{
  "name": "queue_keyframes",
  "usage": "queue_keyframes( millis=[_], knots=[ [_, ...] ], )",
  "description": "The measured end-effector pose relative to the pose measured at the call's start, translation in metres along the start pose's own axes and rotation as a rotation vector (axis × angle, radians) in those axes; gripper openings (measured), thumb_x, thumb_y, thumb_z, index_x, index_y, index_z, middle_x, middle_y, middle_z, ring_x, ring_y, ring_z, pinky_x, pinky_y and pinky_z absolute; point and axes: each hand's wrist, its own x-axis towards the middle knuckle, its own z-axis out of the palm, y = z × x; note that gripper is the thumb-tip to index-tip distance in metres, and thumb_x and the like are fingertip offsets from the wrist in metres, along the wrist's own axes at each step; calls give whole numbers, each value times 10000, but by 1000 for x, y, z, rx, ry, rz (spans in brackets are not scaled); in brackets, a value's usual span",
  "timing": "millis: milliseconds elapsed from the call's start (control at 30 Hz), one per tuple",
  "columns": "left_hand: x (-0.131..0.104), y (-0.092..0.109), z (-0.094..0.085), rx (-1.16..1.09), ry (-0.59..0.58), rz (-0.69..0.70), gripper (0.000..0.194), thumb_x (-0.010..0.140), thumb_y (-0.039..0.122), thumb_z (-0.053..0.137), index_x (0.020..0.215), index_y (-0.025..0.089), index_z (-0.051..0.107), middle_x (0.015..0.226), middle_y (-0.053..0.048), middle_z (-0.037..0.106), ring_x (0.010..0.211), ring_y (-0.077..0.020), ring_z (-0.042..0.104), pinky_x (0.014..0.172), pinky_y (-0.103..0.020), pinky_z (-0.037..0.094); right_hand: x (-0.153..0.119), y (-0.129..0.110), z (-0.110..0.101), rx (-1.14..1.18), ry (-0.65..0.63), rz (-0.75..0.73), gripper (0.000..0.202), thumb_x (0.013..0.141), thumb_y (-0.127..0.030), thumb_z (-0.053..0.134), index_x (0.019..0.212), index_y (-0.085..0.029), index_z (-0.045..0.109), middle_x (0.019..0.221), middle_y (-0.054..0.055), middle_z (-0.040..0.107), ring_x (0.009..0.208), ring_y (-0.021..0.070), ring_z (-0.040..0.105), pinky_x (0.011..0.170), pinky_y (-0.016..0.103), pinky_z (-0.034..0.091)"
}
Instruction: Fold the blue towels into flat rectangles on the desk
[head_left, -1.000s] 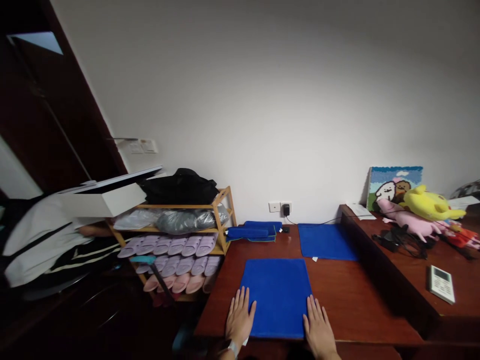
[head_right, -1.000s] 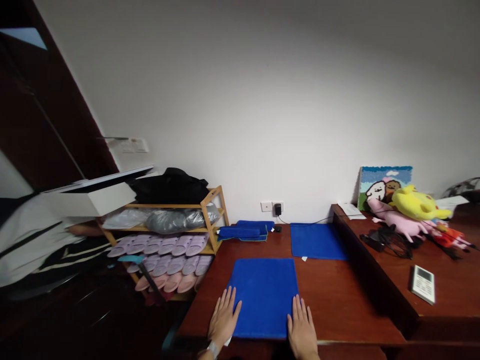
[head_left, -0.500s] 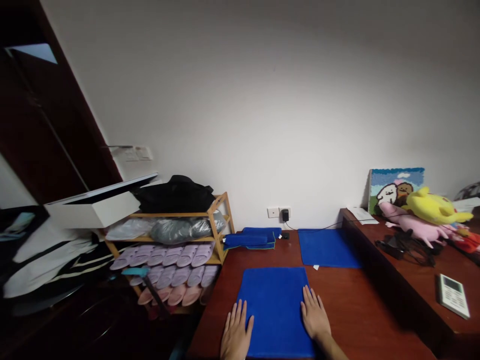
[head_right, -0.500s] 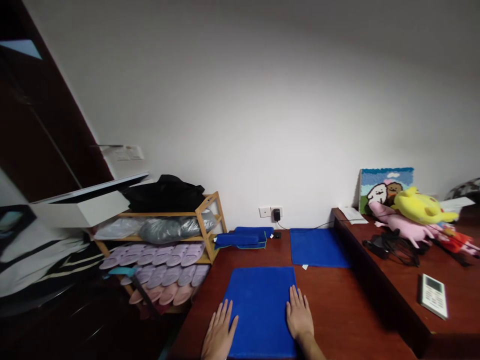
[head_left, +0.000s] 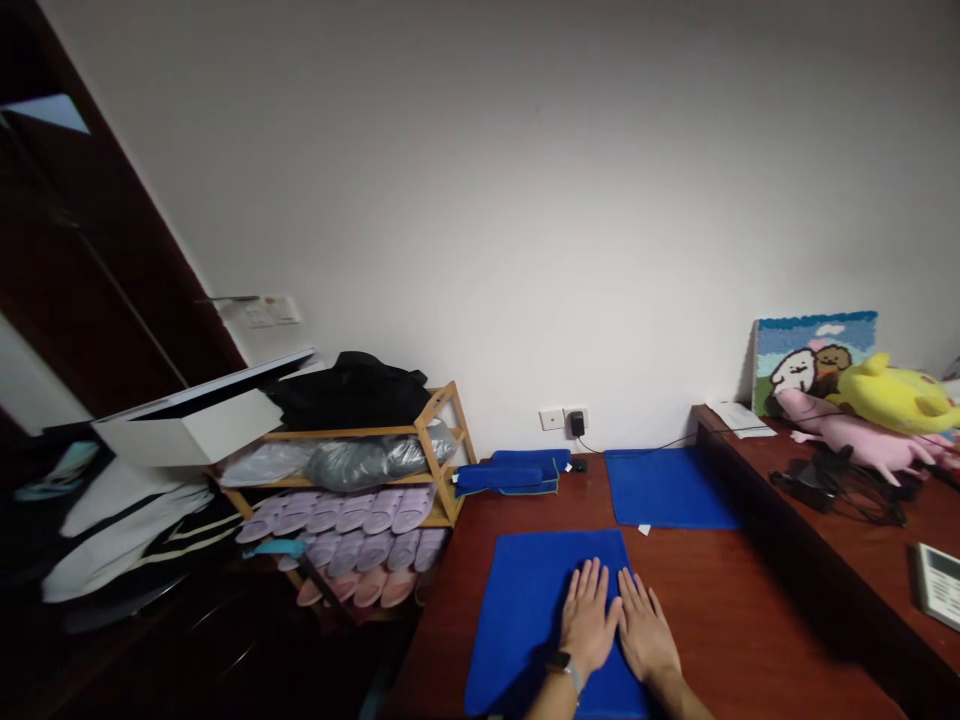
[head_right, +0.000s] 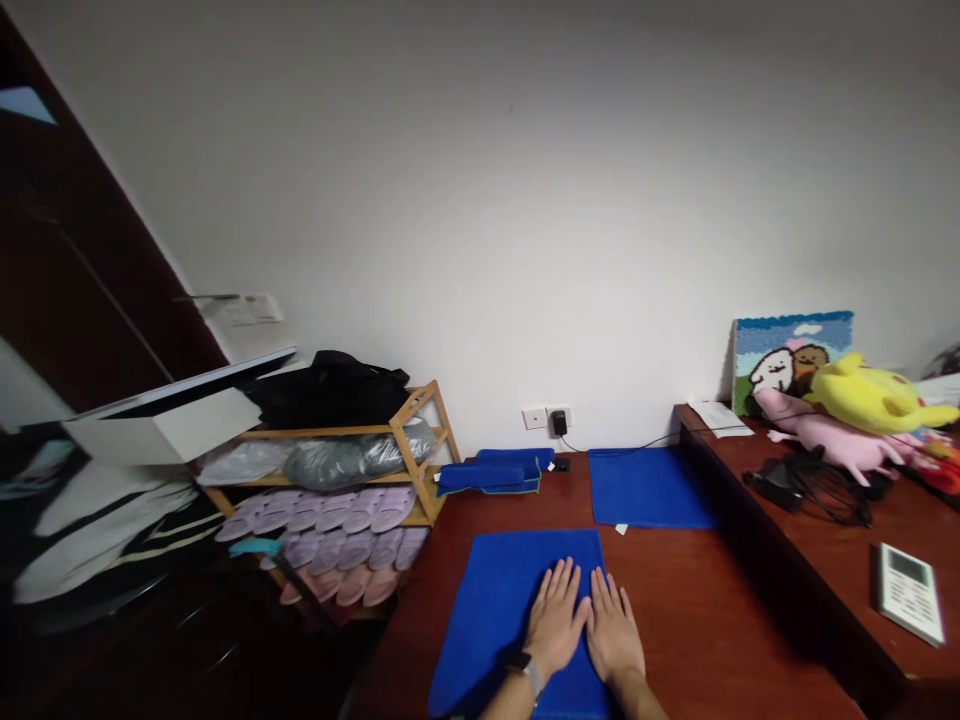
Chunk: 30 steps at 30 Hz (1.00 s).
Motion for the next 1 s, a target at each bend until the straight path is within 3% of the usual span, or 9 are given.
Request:
queue_keyframes(
  millis=[67, 133, 333, 433, 633, 867, 1000],
  knots=[
    [3, -4, 10, -31, -46, -16, 590, 1067, 463, 152, 1632, 297, 112, 1710, -25, 212, 1579, -235, 187, 1297, -516, 228, 1, 1, 4, -4, 12, -8, 669, 1009, -444, 158, 1604, -154, 247, 1686, 7, 201, 1576, 212, 156, 1294, 447, 138],
    [-2, -23, 11, -36, -69, -29, 591, 1065, 498, 147, 1629, 322, 146, 1706, -4, 227, 1579, -219, 193, 1303, -504, 214, 2, 2, 6, -3, 22, -1, 672, 1009, -452, 159, 1606, -153, 241, 1684, 9, 214, 1575, 210, 162, 1294, 443, 145],
    [-41, -122, -22, 107, -54, -274, 685, 1041, 610, 165, 1620, 250, 227, 1697, -43, 234, 1573, -242, 213, 1293, -510, 220, 3, -4, -2, 25, 24, 37, 673, 1016, -455, 137, 1618, -160, 193, 1691, -19, 186, 1578, 194, 145, 1298, 429, 135],
    [-52, -154, -26, 166, 8, -321, 720, 1029, 637, 188, 1616, 224, 246, 1696, -56, 243, 1567, -241, 237, 1286, -496, 238, 2, -5, -5, 30, 4, 45, 672, 1016, -460, 142, 1622, -174, 192, 1693, -32, 172, 1582, 195, 121, 1299, 428, 114],
    [-54, -158, -15, 207, 66, -297, 723, 1028, 637, 214, 1612, 214, 267, 1690, -71, 268, 1561, -257, 264, 1278, -503, 255, 8, -6, -6, 28, -31, 74, 706, 1013, -524, 129, 1625, -180, 201, 1696, -22, 185, 1581, 207, 138, 1299, 438, 115],
    [-55, -160, -16, 216, 44, -313, 725, 1030, 633, 196, 1619, 213, 242, 1702, -47, 231, 1566, -248, 249, 1287, -478, 250, 67, -13, -26, 46, -24, 64, 707, 1017, -528, 112, 1633, -185, 174, 1714, -20, 149, 1586, 208, 96, 1295, 410, 98],
    [-55, -160, -14, 235, 24, -319, 700, 1038, 610, 208, 1625, 229, 228, 1704, -31, 226, 1571, -254, 231, 1288, -483, 256, 85, -9, -20, 53, -6, 92, 719, 1010, -492, 136, 1629, -126, 156, 1714, 21, 162, 1589, 205, 80, 1293, 408, 41]
  ],
)
